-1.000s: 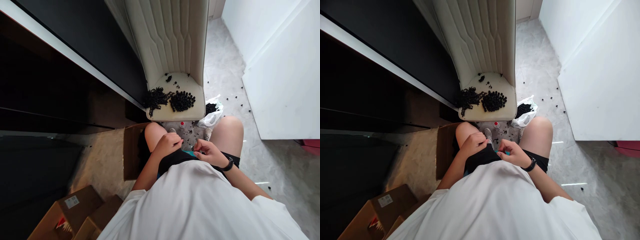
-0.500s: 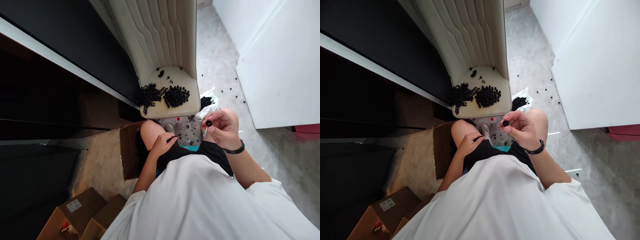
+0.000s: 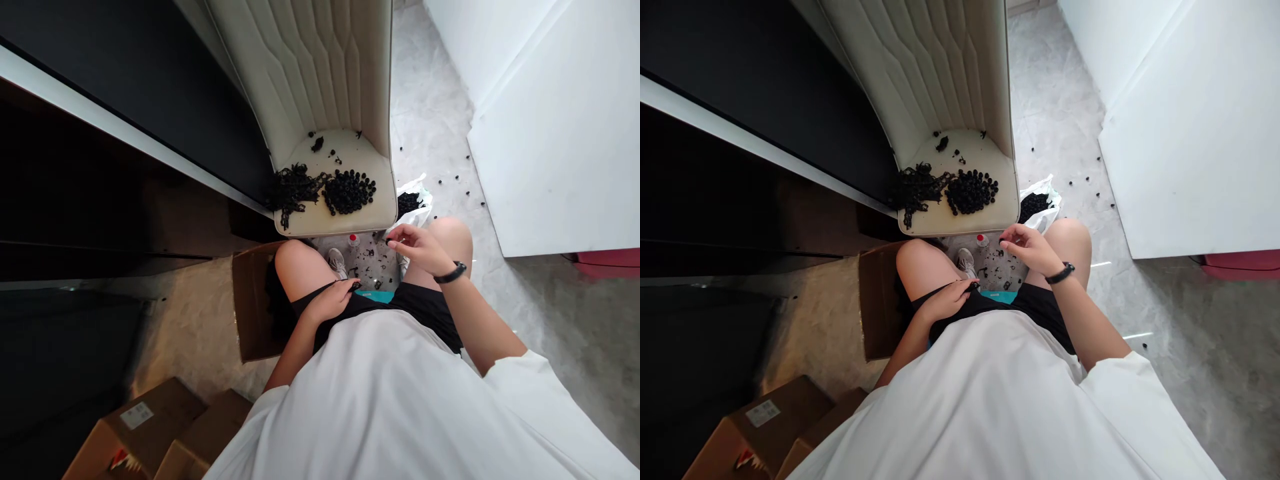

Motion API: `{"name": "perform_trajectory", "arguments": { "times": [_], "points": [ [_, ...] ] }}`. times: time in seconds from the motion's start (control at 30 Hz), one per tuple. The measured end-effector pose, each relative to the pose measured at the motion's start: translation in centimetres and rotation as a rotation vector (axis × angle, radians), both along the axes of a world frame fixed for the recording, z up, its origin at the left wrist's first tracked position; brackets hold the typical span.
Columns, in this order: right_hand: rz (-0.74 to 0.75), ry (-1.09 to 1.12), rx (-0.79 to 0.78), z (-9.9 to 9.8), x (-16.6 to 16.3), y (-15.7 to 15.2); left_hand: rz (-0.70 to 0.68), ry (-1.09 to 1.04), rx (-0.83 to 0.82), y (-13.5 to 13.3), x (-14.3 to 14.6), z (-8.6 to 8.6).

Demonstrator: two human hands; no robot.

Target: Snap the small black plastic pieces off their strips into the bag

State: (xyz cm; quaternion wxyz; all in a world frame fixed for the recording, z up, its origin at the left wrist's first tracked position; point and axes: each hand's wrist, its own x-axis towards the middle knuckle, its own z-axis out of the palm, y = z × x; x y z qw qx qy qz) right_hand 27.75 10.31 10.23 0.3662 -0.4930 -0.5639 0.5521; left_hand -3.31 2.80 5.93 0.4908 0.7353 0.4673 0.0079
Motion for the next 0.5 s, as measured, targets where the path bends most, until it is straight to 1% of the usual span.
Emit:
{"name": "perform_trajectory", "arguments": {
  "times": [0.1, 0.17, 0.2, 0.3, 0.37, 0.43, 0.5],
  "points": [
    [-0.049, -0.22, -0.026, -4.1, 0.5, 3.7, 0.022, 0.013, -0.055, -0.4, -0.3, -0.5],
    [-0.1, -0.353, 0.007, -6.4, 0.3, 6.7, 0.051, -0.025, -0.095, -0.5, -0.4, -0.4],
    [-0.124, -0.42, 0.05, -7.2, 0.1, 8.1, 0.068, -0.046, -0.107, -0.5, -0.4, -0.2],
    [-0.174, -0.572, 0.183, -9.0, -1.0, 12.3, 0.133, -0.078, -0.112, -0.4, -0.2, 0.4],
    [-0.187, -0.602, 0.218, -9.7, -1.8, 14.3, 0.19, -0.1, -0.097, -0.4, -0.1, 0.7],
    [-0.19, -0.604, 0.216, -10.2, -2.3, 15.4, 0.248, -0.135, -0.072, -0.4, 0.0, 0.8],
    [-0.2, -0.609, 0.224, -10.8, -2.5, 15.5, 0.31, -0.182, -0.036, -0.4, 0.1, 0.9]
  ]
}}
